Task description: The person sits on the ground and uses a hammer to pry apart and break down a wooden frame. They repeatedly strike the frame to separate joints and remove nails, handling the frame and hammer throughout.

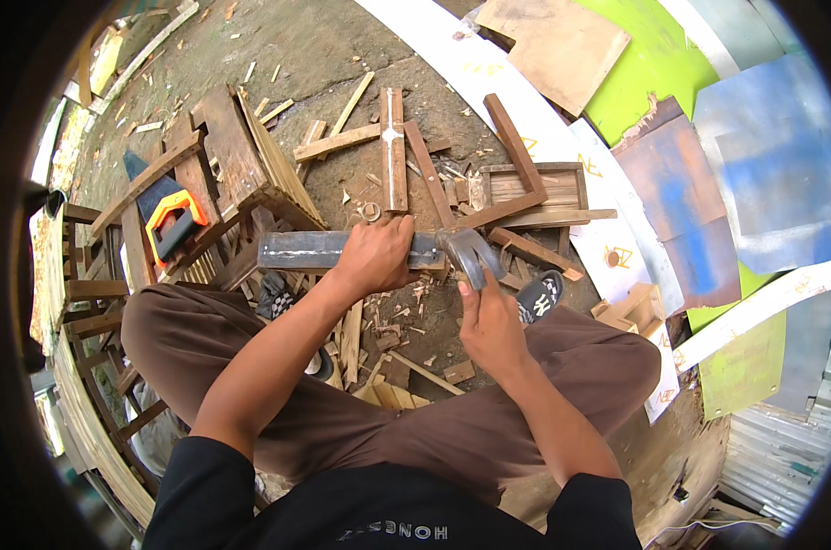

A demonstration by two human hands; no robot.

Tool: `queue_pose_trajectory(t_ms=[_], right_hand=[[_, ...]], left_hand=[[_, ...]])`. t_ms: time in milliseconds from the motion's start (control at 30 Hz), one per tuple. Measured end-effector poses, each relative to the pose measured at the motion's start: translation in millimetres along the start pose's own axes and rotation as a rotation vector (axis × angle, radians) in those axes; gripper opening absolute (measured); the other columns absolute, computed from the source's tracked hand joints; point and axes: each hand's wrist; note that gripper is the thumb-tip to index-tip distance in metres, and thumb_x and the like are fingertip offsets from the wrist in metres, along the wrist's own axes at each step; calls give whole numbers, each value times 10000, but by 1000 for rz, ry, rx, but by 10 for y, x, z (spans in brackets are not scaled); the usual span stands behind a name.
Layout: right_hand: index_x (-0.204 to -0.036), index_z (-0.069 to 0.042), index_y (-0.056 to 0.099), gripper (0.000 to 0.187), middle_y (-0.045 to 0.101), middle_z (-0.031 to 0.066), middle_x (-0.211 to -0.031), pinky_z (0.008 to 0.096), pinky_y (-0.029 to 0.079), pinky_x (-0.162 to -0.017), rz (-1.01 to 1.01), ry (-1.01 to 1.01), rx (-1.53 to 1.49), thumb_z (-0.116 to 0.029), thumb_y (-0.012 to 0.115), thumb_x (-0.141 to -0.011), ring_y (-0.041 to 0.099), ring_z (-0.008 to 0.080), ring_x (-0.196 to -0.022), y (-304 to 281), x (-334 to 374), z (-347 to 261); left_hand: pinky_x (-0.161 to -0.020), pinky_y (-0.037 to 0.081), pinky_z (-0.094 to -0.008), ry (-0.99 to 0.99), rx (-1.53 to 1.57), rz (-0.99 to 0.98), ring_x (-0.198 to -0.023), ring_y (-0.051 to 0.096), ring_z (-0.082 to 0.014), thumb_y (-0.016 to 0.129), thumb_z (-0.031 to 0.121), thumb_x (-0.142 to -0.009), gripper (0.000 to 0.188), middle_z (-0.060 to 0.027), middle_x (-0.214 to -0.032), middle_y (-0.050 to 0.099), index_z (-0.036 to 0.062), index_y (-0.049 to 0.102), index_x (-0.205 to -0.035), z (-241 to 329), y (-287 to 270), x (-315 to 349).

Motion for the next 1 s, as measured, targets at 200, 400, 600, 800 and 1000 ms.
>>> queue_pose_trajectory(t_ms=[200,400,600,800,1000], right_hand=[[-1169,36,563,476,523,30,-728,273,378,-494,118,-6,-370,-422,434,-1168,455,98,-532,-596,-39,-417],[-1142,-38,494,699,497,37,-881,305,473,-522,408,-227,-820,-721,564,-1012,485,125,-640,-533,117,-661],[-1245,104,578,401,648,232,-687,518,512,-594,-124,142,-55,-277,549,-1122,660,450,-637,-146,-47,-46],[-1271,70,550,436,608,118,-772,336,446,-536,70,-67,-283,-345,498,-1147,554,222,-590,-810,-2,-544],[-1178,-19,599,435,576,102,-873,339,459,-564,228,-408,-526,-438,612,-1060,564,221,-711,-264,-3,-276]], left_hand=[[-769,564,-487,47,-19,116,-923,737,-355,915,438,-733,619,-144,-919,709,35,540,-1018,8,33,12],[-766,565,-480,30,-32,83,-925,739,-351,910,423,-739,615,-152,-925,707,35,537,-1037,12,36,25],[-757,561,-483,17,-70,81,-933,732,-358,897,390,-752,588,-151,-921,700,36,532,-1047,36,5,26],[-761,556,-480,51,-12,98,-922,722,-350,893,371,-747,565,-137,-931,687,40,529,-1025,-5,55,22],[-748,555,-474,56,-29,103,-920,726,-347,896,389,-745,573,-137,-939,700,45,532,-1024,-25,93,5]])
Point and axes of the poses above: each hand's wrist, its own x-axis away from the middle knuckle, its own y-axis out of the palm, z = x × y
